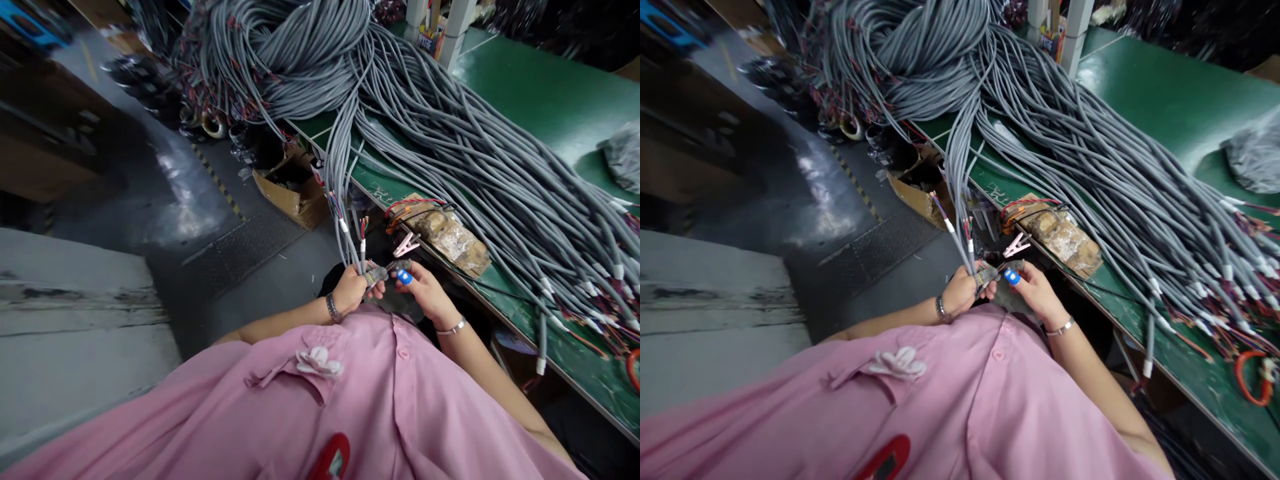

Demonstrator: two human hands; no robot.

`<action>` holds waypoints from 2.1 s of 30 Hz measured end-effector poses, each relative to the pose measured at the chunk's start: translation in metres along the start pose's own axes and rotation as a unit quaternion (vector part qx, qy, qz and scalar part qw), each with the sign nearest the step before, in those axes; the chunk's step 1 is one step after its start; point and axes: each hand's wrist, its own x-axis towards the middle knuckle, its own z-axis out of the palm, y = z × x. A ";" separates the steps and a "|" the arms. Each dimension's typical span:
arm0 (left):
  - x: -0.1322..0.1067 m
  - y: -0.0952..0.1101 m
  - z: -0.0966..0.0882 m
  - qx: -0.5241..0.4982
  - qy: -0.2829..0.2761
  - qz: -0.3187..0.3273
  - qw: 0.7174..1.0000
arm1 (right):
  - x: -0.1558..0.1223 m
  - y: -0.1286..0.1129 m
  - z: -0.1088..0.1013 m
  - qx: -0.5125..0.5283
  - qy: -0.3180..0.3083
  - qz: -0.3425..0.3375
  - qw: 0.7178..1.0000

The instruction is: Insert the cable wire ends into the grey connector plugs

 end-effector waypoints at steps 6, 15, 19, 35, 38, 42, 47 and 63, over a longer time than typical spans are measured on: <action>0.002 0.002 0.000 0.020 -0.065 -0.008 0.998 | -0.001 0.002 0.021 0.111 0.009 -0.032 0.993; -0.006 0.000 -0.002 0.046 -0.049 0.017 0.998 | 0.010 -0.007 0.024 0.082 -0.045 -0.009 0.996; -0.003 -0.002 0.001 -0.012 -0.004 0.026 1.000 | 0.011 -0.007 0.025 0.067 0.024 -0.027 0.997; 0.000 -0.004 -0.006 -0.031 0.041 0.055 0.997 | 0.014 0.011 0.019 0.045 0.060 -0.026 0.997; -0.001 -0.003 -0.007 -0.019 0.036 0.061 0.997 | 0.014 0.010 0.018 0.035 0.059 -0.018 0.997; -0.003 -0.002 -0.007 0.004 0.018 0.062 0.998 | 0.012 0.001 0.024 0.042 0.039 -0.012 0.998; -0.004 -0.003 -0.006 0.012 0.016 0.062 0.998 | 0.013 0.006 0.026 0.046 0.065 -0.008 0.997; -0.010 0.011 -0.007 0.074 -0.023 0.067 0.995 | 0.013 0.013 0.004 0.174 0.043 0.048 0.983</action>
